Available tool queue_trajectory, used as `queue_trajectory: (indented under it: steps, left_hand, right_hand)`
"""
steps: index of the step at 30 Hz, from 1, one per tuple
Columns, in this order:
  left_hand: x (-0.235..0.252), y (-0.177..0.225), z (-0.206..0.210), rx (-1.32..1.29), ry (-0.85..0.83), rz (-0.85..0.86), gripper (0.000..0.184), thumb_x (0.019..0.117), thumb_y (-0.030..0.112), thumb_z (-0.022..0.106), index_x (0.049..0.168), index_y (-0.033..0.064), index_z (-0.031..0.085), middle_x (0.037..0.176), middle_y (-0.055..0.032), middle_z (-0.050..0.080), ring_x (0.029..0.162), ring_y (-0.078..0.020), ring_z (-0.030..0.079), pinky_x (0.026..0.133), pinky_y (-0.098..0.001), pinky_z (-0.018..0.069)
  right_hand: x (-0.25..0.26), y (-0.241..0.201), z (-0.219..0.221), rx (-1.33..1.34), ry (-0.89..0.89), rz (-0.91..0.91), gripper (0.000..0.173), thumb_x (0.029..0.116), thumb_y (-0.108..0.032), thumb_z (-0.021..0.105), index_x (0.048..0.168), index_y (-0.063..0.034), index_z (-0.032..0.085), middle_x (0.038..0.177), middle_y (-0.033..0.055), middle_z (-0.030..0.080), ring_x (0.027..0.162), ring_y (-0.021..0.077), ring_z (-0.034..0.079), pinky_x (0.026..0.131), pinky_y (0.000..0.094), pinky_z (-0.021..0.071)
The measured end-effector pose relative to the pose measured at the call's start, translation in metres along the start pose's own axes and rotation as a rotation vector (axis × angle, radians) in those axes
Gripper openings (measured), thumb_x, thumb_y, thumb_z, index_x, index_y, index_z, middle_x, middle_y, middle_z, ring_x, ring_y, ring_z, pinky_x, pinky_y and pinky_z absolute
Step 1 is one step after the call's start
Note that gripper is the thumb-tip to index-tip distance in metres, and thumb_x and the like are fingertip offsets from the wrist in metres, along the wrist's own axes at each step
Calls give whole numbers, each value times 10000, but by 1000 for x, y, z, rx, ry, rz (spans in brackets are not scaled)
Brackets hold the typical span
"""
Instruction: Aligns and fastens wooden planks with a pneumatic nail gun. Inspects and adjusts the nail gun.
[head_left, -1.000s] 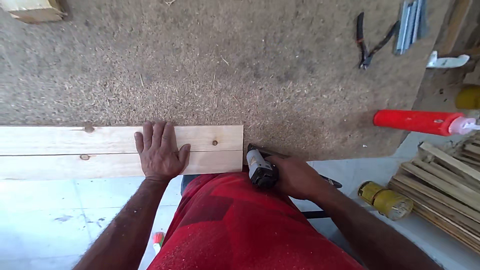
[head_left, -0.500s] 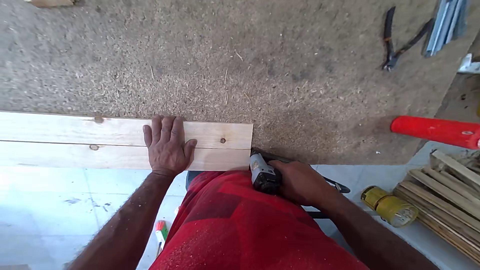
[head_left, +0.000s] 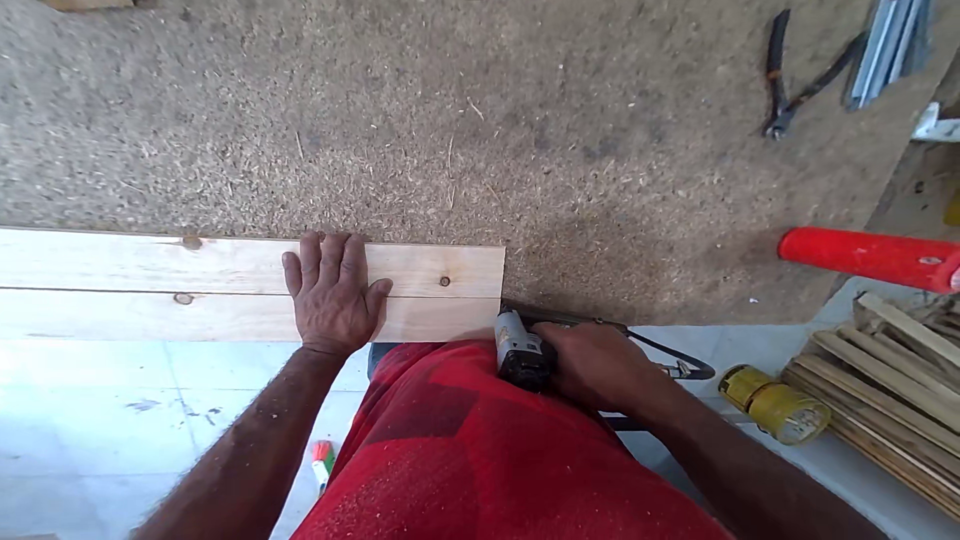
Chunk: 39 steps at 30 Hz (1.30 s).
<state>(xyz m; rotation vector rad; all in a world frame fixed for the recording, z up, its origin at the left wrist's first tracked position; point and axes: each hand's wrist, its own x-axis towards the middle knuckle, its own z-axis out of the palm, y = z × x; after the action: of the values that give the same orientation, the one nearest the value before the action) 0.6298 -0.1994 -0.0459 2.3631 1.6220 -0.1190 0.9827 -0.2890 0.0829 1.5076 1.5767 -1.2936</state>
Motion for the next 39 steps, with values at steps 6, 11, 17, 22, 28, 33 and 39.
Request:
queue_trajectory:
  steps: [6,11,17,22,28,33,39]
  left_hand:
    - [1,1,-2,-5,29,9,788,987,731,254,1558,214,423,1604,-75,422,1569,-325,201,1247,-623,87]
    - [0,0,0,-3,40,12,793,988,725,253,1560,203,423,1611,-77,415,1571,-324,195,1250,-612,73]
    - [-1,0,3,3,105,8,765,963,727,328,1541,243,457,1580,-51,467,1557,-293,253,1251,-598,110]
    - [0,-1,4,7,115,12,776,966,734,317,1539,231,462,1576,-53,474,1553,-297,264,1248,-594,127]
    - [1,-1,3,2,132,17,762,969,736,326,1524,238,481,1555,-57,493,1540,-295,290,1244,-596,141]
    - [1,-1,4,-4,144,19,741,973,714,356,1506,221,503,1537,-60,512,1532,-301,306,1239,-596,149]
    - [1,0,1,-29,122,11,711,982,666,386,1497,195,516,1541,-73,507,1533,-304,304,1241,-605,150]
  right_hand:
    - [-5,7,-1,24,-6,1,458,833,-443,717,1261,-319,615,787,-10,684,741,223,694,627,499,562]
    - [-2,2,-2,6,-2,-13,470,841,-415,707,1290,-317,606,798,-7,687,748,225,695,629,489,559]
    - [-18,-21,-21,144,-17,-16,483,853,-446,721,1291,-273,615,873,-3,702,814,209,699,688,484,574]
    - [15,-47,-13,208,29,-97,443,866,-457,724,1235,-228,634,882,18,703,817,225,709,684,495,587]
    - [21,-52,-17,202,-21,-56,435,886,-501,705,1198,-204,644,873,30,699,814,231,706,679,488,582]
    - [21,-53,-18,158,-38,6,383,847,-478,711,1105,-202,649,818,27,680,765,233,700,628,479,571]
    - [20,-50,-24,150,-132,72,429,848,-349,732,1221,-178,606,900,73,702,838,287,711,689,521,569]
